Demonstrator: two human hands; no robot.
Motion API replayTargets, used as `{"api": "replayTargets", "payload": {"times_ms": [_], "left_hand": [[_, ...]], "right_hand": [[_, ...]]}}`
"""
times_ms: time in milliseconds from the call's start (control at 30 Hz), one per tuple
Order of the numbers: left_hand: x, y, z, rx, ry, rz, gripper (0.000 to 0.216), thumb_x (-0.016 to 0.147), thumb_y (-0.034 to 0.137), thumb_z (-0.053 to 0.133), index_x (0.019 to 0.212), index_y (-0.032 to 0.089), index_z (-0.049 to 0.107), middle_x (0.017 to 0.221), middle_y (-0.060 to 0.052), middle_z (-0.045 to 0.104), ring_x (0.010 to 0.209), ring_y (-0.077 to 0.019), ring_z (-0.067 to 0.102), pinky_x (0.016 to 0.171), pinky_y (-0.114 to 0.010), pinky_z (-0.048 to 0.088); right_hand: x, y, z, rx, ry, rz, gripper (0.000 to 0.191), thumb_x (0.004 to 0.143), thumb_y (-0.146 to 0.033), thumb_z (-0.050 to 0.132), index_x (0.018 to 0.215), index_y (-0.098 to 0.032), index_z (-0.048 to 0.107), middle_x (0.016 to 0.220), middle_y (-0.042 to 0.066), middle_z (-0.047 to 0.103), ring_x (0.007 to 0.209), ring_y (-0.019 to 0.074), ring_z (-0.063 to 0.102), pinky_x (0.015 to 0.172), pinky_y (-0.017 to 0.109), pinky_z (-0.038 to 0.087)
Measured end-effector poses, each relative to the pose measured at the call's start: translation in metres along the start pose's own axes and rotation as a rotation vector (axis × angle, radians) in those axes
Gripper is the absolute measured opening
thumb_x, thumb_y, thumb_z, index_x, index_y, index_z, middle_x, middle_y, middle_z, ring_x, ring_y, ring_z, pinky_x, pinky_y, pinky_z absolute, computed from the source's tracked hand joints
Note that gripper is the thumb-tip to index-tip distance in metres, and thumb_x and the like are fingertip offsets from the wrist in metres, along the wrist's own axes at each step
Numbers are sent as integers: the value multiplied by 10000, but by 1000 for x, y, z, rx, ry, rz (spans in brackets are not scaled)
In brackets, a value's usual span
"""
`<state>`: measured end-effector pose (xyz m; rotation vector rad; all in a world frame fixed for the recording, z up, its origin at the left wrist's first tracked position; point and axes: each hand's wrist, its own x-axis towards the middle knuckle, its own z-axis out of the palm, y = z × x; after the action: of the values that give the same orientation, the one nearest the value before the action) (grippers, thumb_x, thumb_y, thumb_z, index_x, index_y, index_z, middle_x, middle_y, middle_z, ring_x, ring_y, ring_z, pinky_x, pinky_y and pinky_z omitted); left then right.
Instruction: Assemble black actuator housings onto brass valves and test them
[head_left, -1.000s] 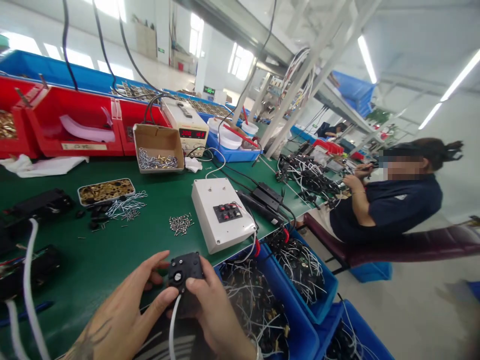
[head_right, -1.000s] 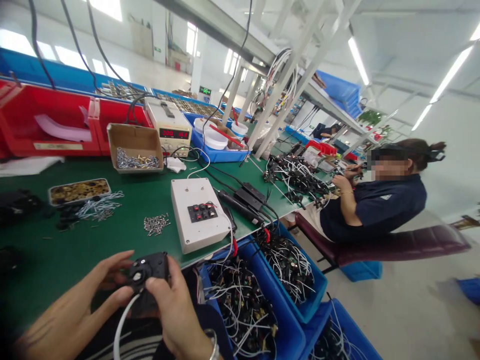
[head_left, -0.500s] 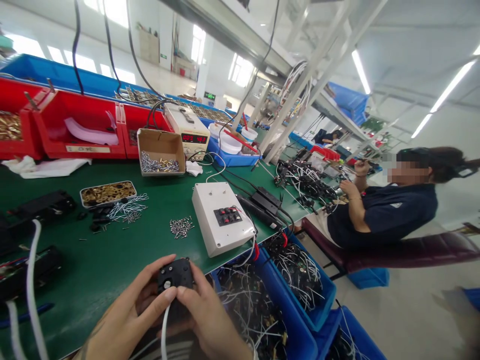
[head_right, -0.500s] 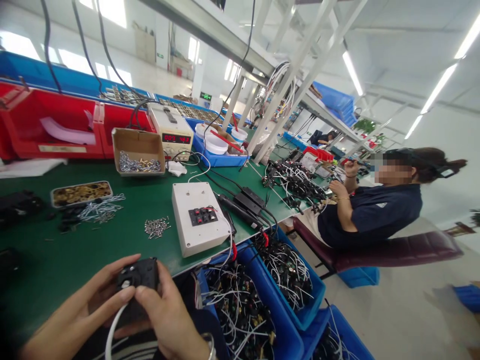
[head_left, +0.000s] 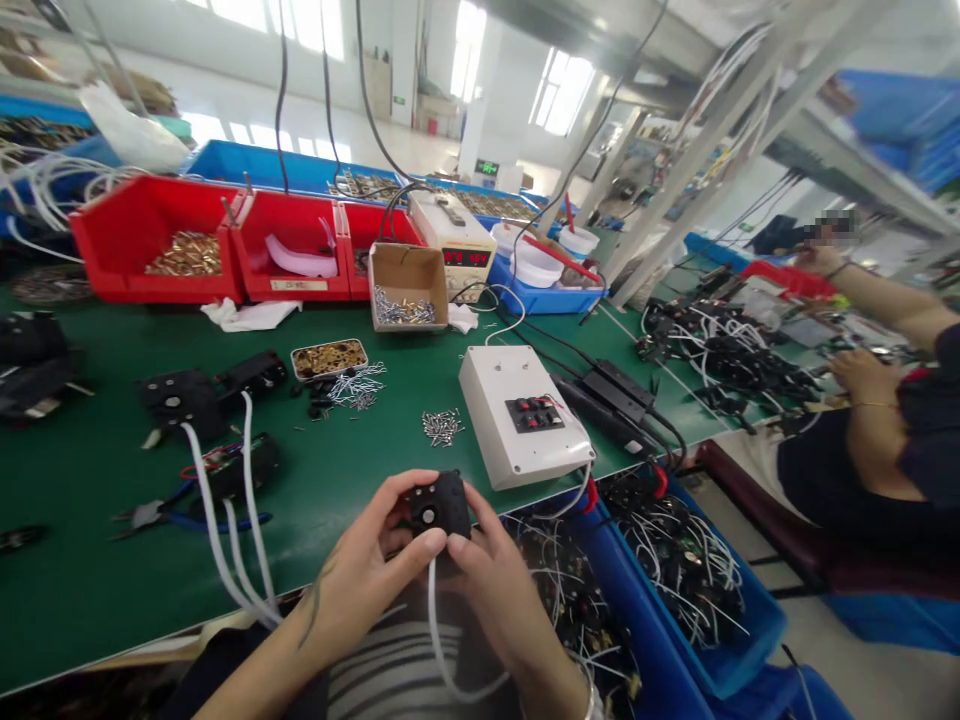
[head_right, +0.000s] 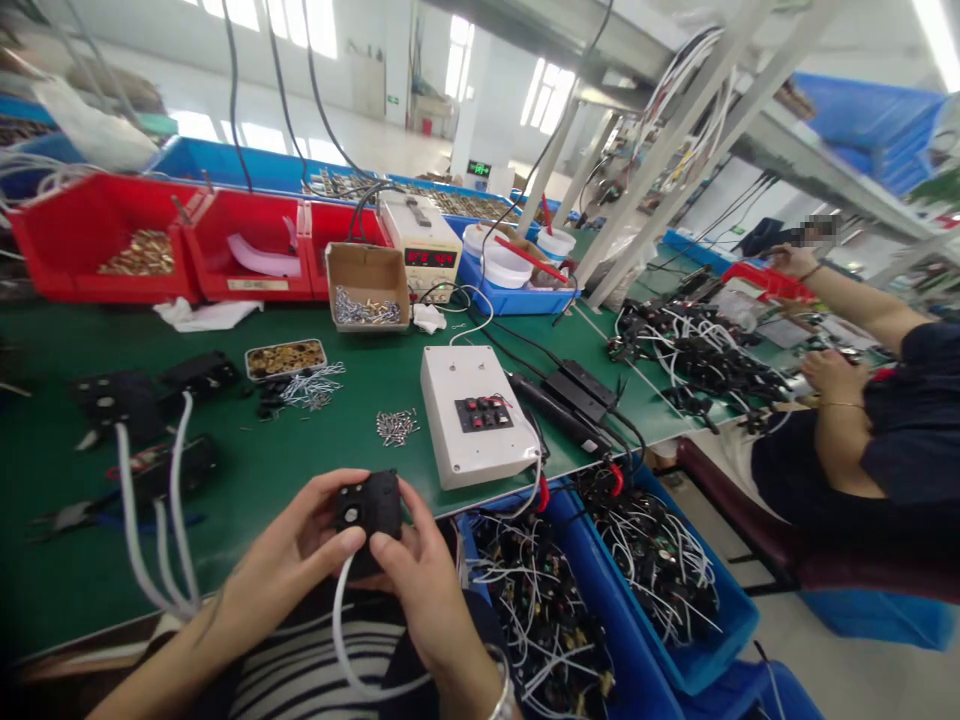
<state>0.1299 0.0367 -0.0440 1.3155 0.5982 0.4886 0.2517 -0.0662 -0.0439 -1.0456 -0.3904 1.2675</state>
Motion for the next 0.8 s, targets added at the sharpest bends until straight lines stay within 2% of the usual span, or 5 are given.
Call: {"api": "replayTargets", "payload": {"times_ms": [200, 300, 433, 567, 800], "left_hand": [[7, -6, -2, 66, 113, -10, 441, 867, 374, 628, 1258, 215, 502, 1093, -72, 682, 1013, -222, 709, 824, -331, 619], [15, -12, -2, 68, 187, 4, 455, 863, 403, 630, 1258, 211, 513, 1094, -57, 670, 953, -187, 706, 809, -310, 611], [24, -17, -1, 185, 267, 79, 412, 873, 405, 618, 1241, 225, 566, 1131, -51, 650, 989, -181, 672, 863, -325, 587], [25, -17, 0, 314, 277, 161, 363, 878, 397, 611, 1210, 253, 618, 1150, -40, 644, 1027, -188, 646, 868, -326, 572], [26, -17, -2, 378, 257, 180, 372, 885, 399, 597, 1229, 260, 627, 1132, -35, 630, 927, -171, 650, 814, -302, 568]], "right_hand": [[-8, -29, -27, -331, -80, 32, 612, 895, -421, 787, 1384, -182, 507, 1156, 115, 645, 865, 194, 683, 747, 281, 564], [-15, -60, -57, -301, 241, -152, 475, 802, -377, 867, 1144, -112, 670, 959, 114, 683, 673, 147, 635, 636, 233, 550], [-17, -94, -112, 60, 671, -431, 514, 624, -259, 924, 1049, -139, 660, 834, 41, 650, 592, 102, 550, 520, 164, 526], [-7, -104, -159, 217, 729, -472, 204, 795, -166, 759, 795, -137, 557, 741, -8, 569, 491, 45, 447, 440, 105, 450], [19, -108, -179, 315, 641, -675, 275, 1039, -207, 602, 795, -121, 510, 703, -45, 485, 493, 55, 448, 460, 130, 436]]}}
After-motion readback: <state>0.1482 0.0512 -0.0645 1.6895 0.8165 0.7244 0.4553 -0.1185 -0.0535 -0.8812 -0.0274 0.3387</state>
